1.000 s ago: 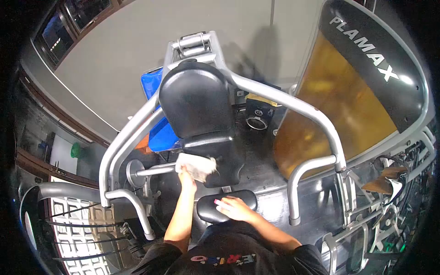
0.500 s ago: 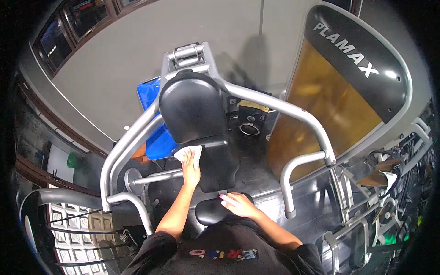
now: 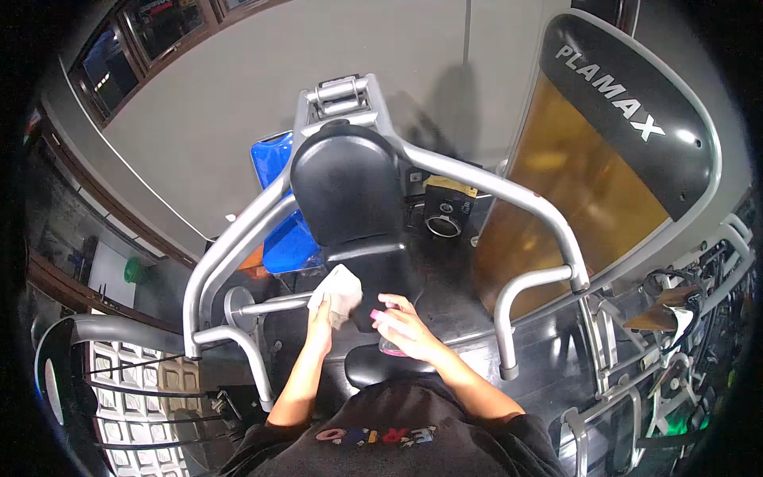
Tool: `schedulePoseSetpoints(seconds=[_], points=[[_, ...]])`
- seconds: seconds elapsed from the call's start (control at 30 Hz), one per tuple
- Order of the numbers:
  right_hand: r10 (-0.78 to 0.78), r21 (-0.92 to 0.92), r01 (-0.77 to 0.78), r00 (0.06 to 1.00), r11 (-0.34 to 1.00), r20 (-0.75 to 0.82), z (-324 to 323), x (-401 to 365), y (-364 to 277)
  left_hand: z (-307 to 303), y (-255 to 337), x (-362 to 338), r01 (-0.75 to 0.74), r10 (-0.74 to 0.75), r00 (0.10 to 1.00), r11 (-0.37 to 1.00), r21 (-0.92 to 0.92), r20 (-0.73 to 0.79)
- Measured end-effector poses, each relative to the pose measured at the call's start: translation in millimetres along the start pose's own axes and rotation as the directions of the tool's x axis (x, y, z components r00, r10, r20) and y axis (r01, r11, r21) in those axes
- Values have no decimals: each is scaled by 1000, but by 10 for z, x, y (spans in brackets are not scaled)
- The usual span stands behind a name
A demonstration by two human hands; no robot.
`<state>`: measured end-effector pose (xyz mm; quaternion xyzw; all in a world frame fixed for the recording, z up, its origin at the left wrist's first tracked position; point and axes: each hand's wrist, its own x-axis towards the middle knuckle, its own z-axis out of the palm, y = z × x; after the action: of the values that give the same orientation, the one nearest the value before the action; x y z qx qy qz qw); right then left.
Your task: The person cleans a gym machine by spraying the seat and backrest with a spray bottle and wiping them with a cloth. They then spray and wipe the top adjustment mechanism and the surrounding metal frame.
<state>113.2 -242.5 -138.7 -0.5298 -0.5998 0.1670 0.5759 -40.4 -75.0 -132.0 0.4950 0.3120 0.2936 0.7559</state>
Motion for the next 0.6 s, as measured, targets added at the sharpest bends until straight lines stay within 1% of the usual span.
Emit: schedulePoseSetpoints(seconds=[0.03, 0.1, 0.13, 0.17, 0.23, 0.27, 0.3, 0.37, 0.4, 0.43, 0.47, 0.5, 0.53, 0.57, 0.6], points=[[-1, 3, 1, 1000, 1000, 1, -18, 68, -31, -39, 12, -2, 0, 0, 1000, 1000, 2, -3], [-69, -14, 71, 995, 997, 77, -50, 173, -145, -139, 41, -3, -18, 18, 999, 1000, 10, 36], [-63, -27, 66, 994, 997, 86, -78, 236, -243, -121, 109, -72, 35, -35, 999, 999, 4, 22], [-62, -28, 65, 994, 998, 85, -110, 322, -320, -106, 146, -123, 36, -36, 999, 999, 5, 23], [-142, -32, 151, 972, 988, 188, -157, 458, -413, -16, 280, -251, 196, -182, 967, 978, -65, 175], [-153, -31, 163, 964, 986, 216, -150, 462, -376, 93, 382, -363, 255, -250, 947, 967, 1, 199], [-152, -32, 162, 965, 986, 214, -162, 471, -398, 60, 319, -373, 267, -270, 935, 963, 45, 230], [59, 86, -90, 950, 992, 307, -180, 485, -463, 12, 227, -367, 154, -130, 911, 988, -32, 392], [-55, 127, 32, 982, 991, 182, -142, 471, -438, 36, 228, -397, 155, -131, 910, 987, -31, 393], [-54, 128, 30, 982, 991, 183, -135, 440, -437, 85, 228, -448, 124, -100, 924, 991, -43, 370], [-8, 136, -14, 987, 991, 159, -133, 416, -447, 121, 214, -490, 93, -68, 936, 994, -55, 346], [38, 144, -57, 990, 988, 135, -131, 400, -454, 127, 176, -526, 93, -68, 936, 994, -56, 345], [38, 144, -58, 990, 988, 135, -118, 385, -446, 124, 133, -566, 69, -53, 956, 996, -49, 288], [-21, 74, 17, 998, 997, 54, -104, 378, -428, 127, 113, -579, 45, -35, 972, 998, -39, 231], [-84, -4, 84, 996, 996, -22, -105, 377, -431, 140, 151, -596, 72, -55, 989, 990, -122, 136]])
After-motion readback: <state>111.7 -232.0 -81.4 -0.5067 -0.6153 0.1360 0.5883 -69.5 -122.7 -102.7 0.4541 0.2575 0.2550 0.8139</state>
